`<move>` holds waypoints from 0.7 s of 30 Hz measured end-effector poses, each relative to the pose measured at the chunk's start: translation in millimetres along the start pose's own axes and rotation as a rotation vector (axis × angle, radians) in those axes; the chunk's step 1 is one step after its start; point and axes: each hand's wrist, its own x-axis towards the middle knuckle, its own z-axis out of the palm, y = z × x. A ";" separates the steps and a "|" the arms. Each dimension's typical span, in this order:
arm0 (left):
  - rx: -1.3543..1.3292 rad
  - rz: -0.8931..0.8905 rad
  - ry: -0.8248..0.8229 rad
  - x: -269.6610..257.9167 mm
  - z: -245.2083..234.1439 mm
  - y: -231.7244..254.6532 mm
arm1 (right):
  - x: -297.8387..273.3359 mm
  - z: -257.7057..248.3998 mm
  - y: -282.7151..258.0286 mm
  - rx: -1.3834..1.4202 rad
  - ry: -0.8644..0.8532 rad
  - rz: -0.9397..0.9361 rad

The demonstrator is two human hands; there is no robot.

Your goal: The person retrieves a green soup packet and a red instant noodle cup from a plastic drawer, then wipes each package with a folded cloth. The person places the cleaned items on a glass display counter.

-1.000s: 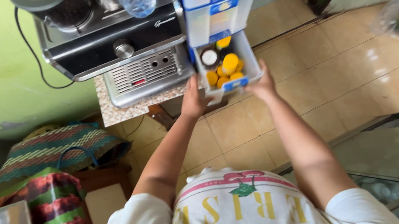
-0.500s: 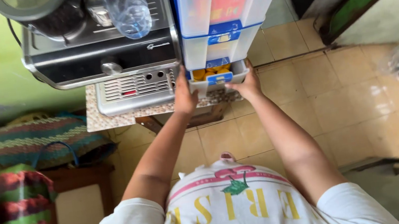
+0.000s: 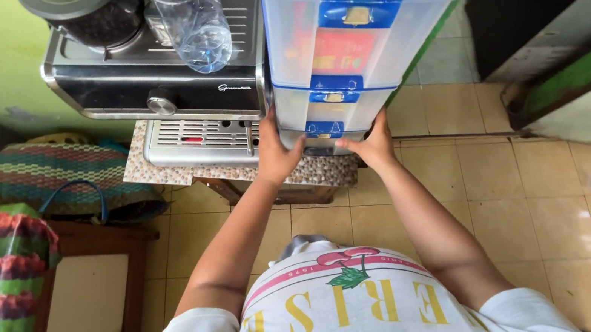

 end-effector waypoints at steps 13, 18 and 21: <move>-0.035 -0.281 0.217 1.8 26.8 20.8 | -12.4 -26.1 -37.3 0.403 0.141 -0.625; -0.036 -0.007 0.276 -33.2 -3.1 28.6 | -28.4 -36.7 -33.8 0.596 0.133 -0.666; -0.121 0.014 0.115 -57.7 -16.9 11.5 | -51.5 -46.2 -45.4 0.751 -0.001 -0.549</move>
